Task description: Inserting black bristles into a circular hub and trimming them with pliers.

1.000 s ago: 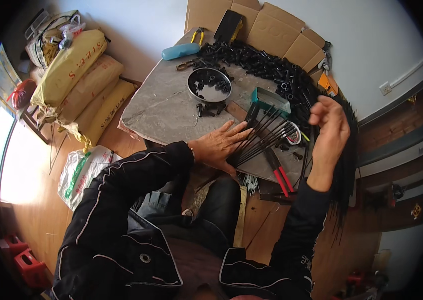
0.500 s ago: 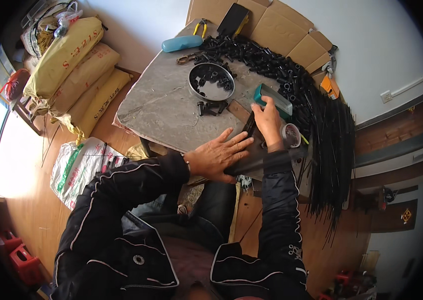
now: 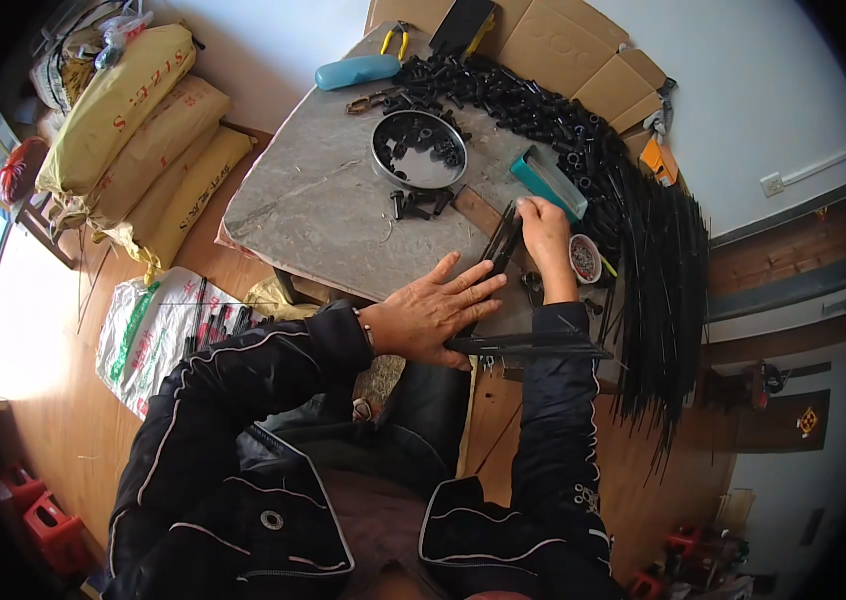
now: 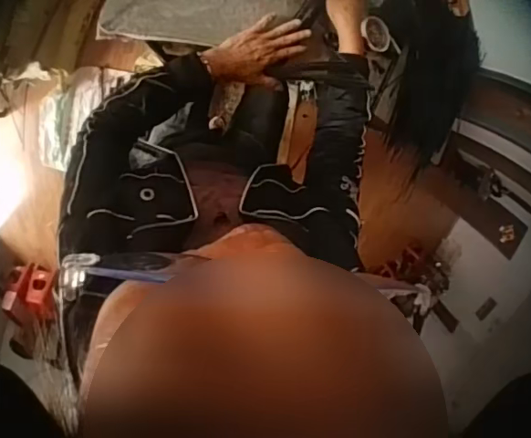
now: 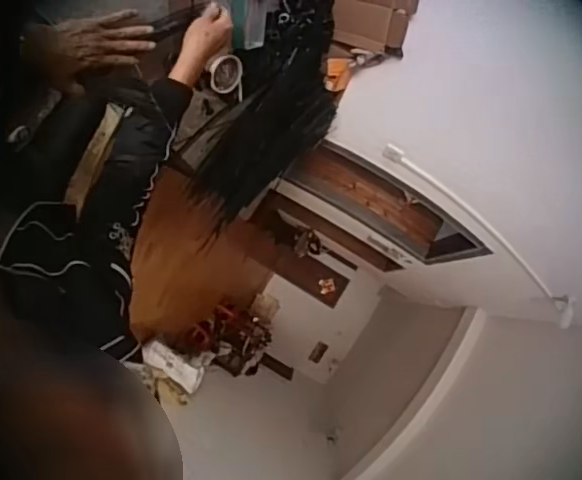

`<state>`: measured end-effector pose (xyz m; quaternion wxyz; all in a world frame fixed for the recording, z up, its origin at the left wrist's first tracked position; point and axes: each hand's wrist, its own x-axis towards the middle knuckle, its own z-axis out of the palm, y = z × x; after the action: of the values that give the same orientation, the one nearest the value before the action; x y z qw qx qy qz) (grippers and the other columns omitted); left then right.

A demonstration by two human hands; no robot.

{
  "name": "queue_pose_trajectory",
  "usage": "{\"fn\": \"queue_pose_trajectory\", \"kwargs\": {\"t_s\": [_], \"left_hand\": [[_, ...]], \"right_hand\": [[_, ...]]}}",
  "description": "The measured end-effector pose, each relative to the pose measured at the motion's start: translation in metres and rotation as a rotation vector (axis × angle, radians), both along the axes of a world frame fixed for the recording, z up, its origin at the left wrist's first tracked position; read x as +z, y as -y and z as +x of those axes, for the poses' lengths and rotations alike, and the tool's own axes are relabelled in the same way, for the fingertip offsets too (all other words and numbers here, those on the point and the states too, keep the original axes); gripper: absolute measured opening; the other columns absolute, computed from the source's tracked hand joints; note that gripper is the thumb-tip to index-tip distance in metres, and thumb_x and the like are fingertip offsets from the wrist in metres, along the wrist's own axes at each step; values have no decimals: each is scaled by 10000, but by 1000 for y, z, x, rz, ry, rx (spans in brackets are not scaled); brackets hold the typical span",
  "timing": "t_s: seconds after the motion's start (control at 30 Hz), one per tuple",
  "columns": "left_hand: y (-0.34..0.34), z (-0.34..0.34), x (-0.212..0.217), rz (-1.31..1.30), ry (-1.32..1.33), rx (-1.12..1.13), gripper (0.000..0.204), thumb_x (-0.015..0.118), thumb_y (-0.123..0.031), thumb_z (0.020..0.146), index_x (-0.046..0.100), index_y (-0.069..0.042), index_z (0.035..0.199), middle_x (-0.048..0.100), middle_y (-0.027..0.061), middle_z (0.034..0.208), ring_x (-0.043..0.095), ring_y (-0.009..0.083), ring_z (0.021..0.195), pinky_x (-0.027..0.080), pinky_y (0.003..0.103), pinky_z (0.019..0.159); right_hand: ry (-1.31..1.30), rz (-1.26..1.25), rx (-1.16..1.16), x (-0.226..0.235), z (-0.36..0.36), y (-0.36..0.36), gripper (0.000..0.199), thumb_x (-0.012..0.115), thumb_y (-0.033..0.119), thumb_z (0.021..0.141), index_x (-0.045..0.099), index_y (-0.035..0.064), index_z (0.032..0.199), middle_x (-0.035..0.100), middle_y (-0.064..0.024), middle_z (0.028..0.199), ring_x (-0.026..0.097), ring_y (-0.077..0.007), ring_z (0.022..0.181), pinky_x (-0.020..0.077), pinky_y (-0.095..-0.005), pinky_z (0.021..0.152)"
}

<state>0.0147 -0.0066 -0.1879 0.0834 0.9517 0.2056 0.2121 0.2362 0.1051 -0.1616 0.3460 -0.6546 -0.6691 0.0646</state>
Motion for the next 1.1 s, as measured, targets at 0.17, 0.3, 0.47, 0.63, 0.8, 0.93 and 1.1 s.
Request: {"fn": "queue_pose_trajectory", "kwargs": {"t_s": [0.17,0.3,0.47,0.63,0.8,0.93,1.1], "left_hand": [[-2,3,4,3,9,8,875,582,-643,775,381,-110,1439,199,123,1560,118,293,1458,96,552,1145],[-3,0,4,19,-20,20,861,572,-656,781,391,-131,1438,196,112,1563,107,292,1459,98,554,1142],[-4,0,5,-26,-34,18,867,575,-649,780,378,-117,1436,179,122,1565,107,305,1459,99,553,1145],[-7,4,1,-53,21,-24,920,605,-639,755,387,-33,1412,202,156,1550,129,328,1450,147,500,1154],[-16,7,-5,-82,29,-74,1003,643,-648,710,355,-2,1421,200,193,1540,129,348,1446,146,501,1156],[-14,5,5,-68,-9,-14,1070,652,-680,674,323,-8,1438,181,203,1542,119,352,1447,113,500,1164],[-15,9,2,-72,38,46,1074,630,-710,677,337,-8,1436,198,192,1540,129,341,1446,99,490,1168]], "right_hand": [[-383,-96,56,1,7,-2,255,596,259,898,657,13,932,667,-118,758,624,-234,680,474,-320,674],[-230,262,-101,23,-2,20,246,610,246,903,644,14,978,675,-81,796,631,-215,719,480,-328,676],[-217,192,-139,23,10,18,251,622,183,898,650,-3,1064,693,-126,946,650,-186,863,486,-296,781],[-196,-13,-66,16,-4,15,244,631,169,879,658,-18,1034,691,-97,905,634,-154,814,486,-286,753],[236,178,120,5,-23,19,118,646,116,834,673,23,901,641,-113,870,631,-292,813,493,-369,711],[255,243,130,9,-30,23,97,645,108,826,659,21,865,612,-122,872,608,-337,804,490,-400,698],[263,211,151,13,-23,24,102,622,92,845,660,3,878,624,-122,905,574,-318,885,450,-412,834]]}}
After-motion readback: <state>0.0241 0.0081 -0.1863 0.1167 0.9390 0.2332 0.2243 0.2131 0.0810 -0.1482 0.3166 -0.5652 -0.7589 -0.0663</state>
